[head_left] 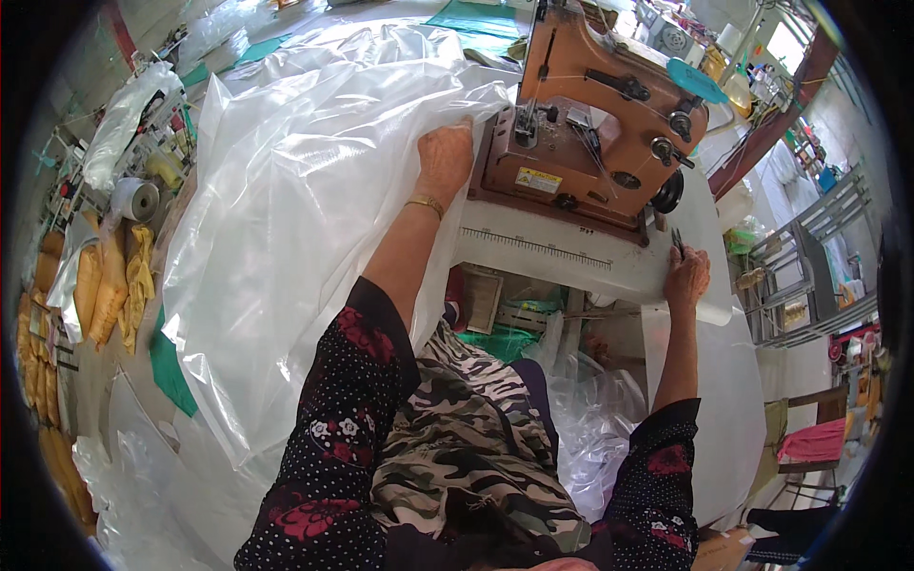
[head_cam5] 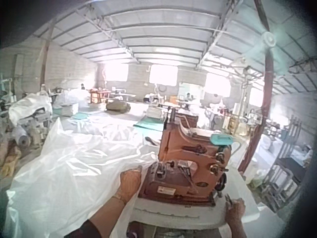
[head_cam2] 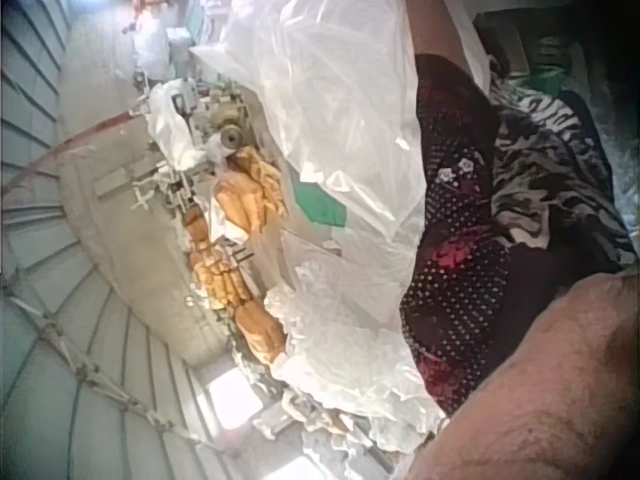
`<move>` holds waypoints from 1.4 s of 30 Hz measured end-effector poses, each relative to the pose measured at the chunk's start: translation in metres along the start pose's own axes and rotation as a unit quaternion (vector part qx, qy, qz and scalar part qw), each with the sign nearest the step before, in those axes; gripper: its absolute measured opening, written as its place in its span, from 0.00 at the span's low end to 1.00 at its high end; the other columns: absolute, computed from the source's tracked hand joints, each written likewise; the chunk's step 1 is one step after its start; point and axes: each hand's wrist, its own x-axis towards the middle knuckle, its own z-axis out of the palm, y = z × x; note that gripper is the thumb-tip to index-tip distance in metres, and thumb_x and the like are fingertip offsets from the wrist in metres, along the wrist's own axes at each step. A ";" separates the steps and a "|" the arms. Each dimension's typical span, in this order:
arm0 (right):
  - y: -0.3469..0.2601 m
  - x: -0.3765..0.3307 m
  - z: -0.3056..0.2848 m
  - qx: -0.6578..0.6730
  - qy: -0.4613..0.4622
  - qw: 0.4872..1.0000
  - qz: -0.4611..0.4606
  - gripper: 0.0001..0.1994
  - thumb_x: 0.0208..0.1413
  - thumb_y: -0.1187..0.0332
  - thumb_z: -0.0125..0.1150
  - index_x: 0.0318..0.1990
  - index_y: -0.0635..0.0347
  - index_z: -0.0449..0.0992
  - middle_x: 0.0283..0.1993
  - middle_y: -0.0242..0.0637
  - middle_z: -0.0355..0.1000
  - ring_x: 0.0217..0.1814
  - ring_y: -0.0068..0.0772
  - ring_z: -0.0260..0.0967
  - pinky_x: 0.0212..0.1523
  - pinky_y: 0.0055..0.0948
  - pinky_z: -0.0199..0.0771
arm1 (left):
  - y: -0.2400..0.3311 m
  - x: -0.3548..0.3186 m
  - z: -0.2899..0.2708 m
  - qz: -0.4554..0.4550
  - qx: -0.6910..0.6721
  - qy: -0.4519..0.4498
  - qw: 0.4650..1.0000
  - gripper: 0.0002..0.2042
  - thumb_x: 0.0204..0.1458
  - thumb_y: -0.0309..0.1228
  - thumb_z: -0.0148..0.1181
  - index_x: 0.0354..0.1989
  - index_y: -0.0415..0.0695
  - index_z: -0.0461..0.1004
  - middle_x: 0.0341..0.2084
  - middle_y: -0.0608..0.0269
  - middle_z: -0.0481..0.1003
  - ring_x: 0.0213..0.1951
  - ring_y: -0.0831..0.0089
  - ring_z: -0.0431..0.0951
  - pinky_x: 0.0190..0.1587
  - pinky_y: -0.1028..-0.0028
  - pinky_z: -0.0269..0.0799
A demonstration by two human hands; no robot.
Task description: Sewing a large clear plastic sheet using an industrial sewing machine.
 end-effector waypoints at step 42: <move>-0.334 0.040 -0.092 0.020 0.013 0.944 -0.329 0.06 0.46 0.76 0.57 0.31 0.62 0.78 0.37 0.47 0.75 0.40 0.47 0.77 0.37 0.40 0.78 | -0.041 -0.065 -0.007 -0.114 -0.227 0.150 0.955 0.12 0.55 0.28 0.53 0.47 0.47 0.76 0.24 0.51 0.77 0.27 0.54 0.78 0.33 0.60 0.73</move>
